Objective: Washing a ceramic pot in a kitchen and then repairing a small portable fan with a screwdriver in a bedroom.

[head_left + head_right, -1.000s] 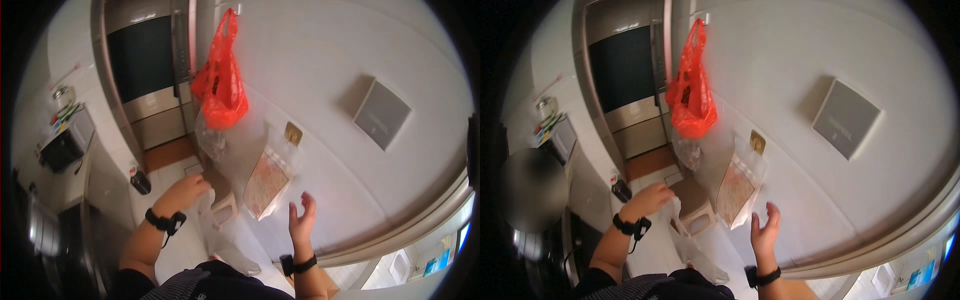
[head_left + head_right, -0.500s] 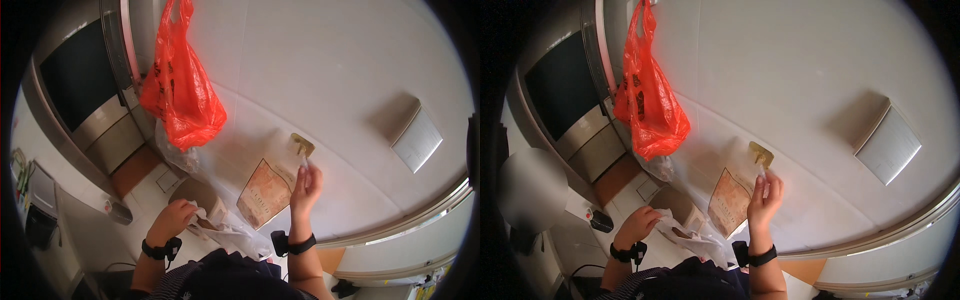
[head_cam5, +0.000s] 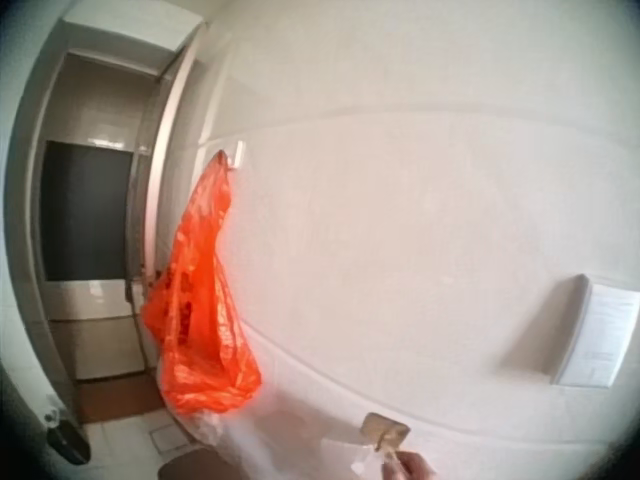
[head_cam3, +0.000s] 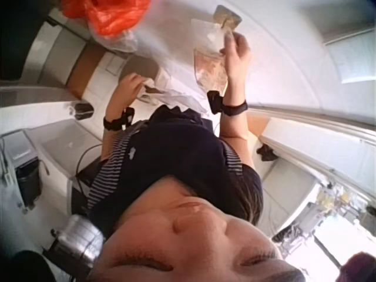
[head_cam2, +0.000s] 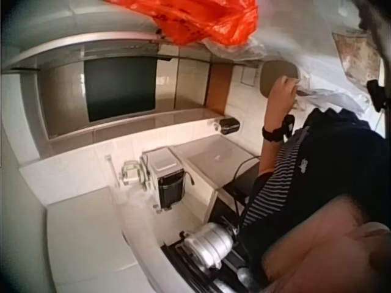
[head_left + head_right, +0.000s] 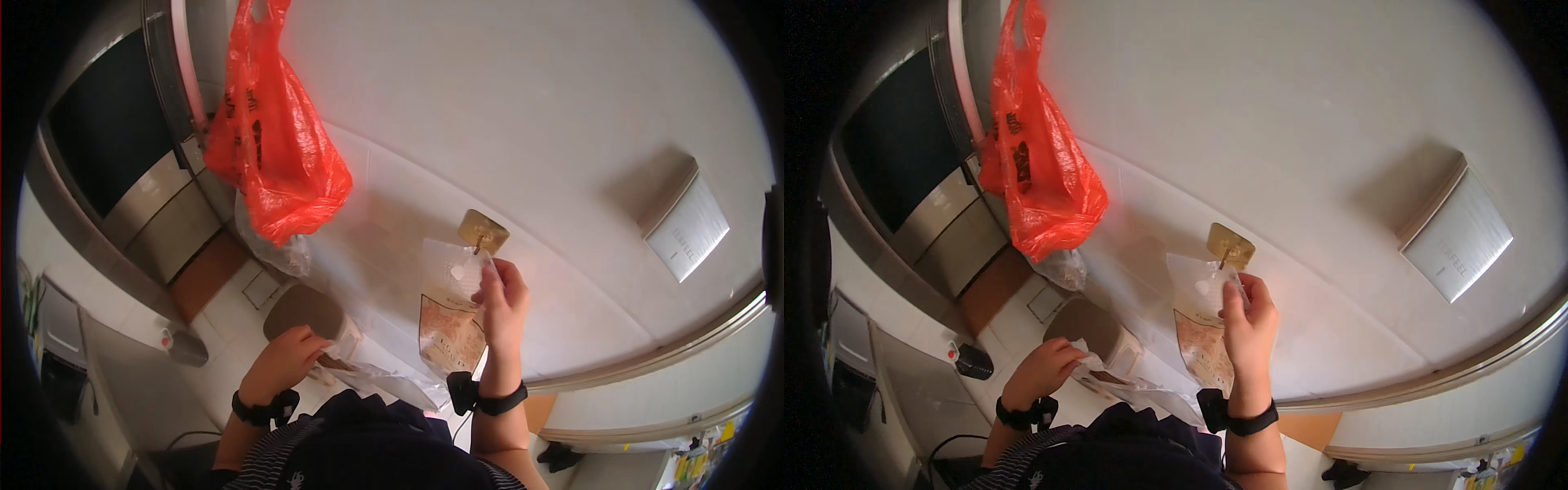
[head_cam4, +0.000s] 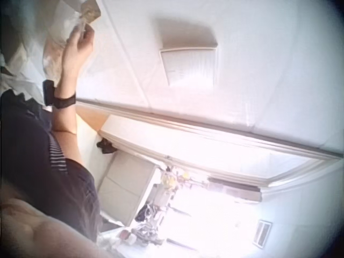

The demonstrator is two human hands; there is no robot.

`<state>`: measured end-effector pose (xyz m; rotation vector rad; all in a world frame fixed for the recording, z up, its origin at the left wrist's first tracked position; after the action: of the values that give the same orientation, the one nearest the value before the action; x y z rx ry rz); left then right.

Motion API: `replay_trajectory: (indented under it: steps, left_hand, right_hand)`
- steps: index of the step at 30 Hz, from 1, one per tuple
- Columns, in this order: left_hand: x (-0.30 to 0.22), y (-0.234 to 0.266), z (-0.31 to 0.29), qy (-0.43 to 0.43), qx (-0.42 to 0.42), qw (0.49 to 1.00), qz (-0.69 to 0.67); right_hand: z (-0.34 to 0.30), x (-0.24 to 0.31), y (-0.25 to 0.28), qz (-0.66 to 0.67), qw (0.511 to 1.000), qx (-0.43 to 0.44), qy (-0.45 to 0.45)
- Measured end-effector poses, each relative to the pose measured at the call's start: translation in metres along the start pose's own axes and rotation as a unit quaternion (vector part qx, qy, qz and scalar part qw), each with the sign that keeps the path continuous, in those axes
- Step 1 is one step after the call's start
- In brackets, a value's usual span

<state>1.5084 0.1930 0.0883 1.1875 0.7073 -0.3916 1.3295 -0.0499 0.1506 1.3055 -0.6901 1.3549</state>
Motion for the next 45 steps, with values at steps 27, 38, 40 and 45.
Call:
replay_trajectory:
  steps: [27,38,40,45]
  left_hand:
    - [-0.131,-0.025,0.139,-0.237,0.050,0.969,-0.041]
    - [-0.106,-0.027,0.204,-0.194,-0.110,0.926,-0.306]
    - [-0.095,-0.029,0.202,-0.179,-0.125,0.919,-0.328]
    - [-0.094,-0.036,0.182,-0.271,-0.224,0.932,-0.083]
  right_hand:
    - [-0.101,0.082,0.222,0.078,0.954,-0.086,0.276]
    - [-0.090,0.077,0.118,0.131,0.979,0.125,0.097]
    - [-0.079,0.063,0.086,0.040,0.977,0.206,0.048]
    - [-0.022,0.021,0.015,0.003,0.993,0.120,-0.003]
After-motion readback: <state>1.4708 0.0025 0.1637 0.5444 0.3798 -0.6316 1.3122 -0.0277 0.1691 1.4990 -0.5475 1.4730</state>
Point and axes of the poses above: each hand's wrist, its own z-axis towards the middle knuckle, its own y-axis out of the back of the hand, x = y × z, the point moved 10 cm from there along z, towards the middle knuckle, and after that the axes turned 10 degrees about -z, right-handed, at the moved point
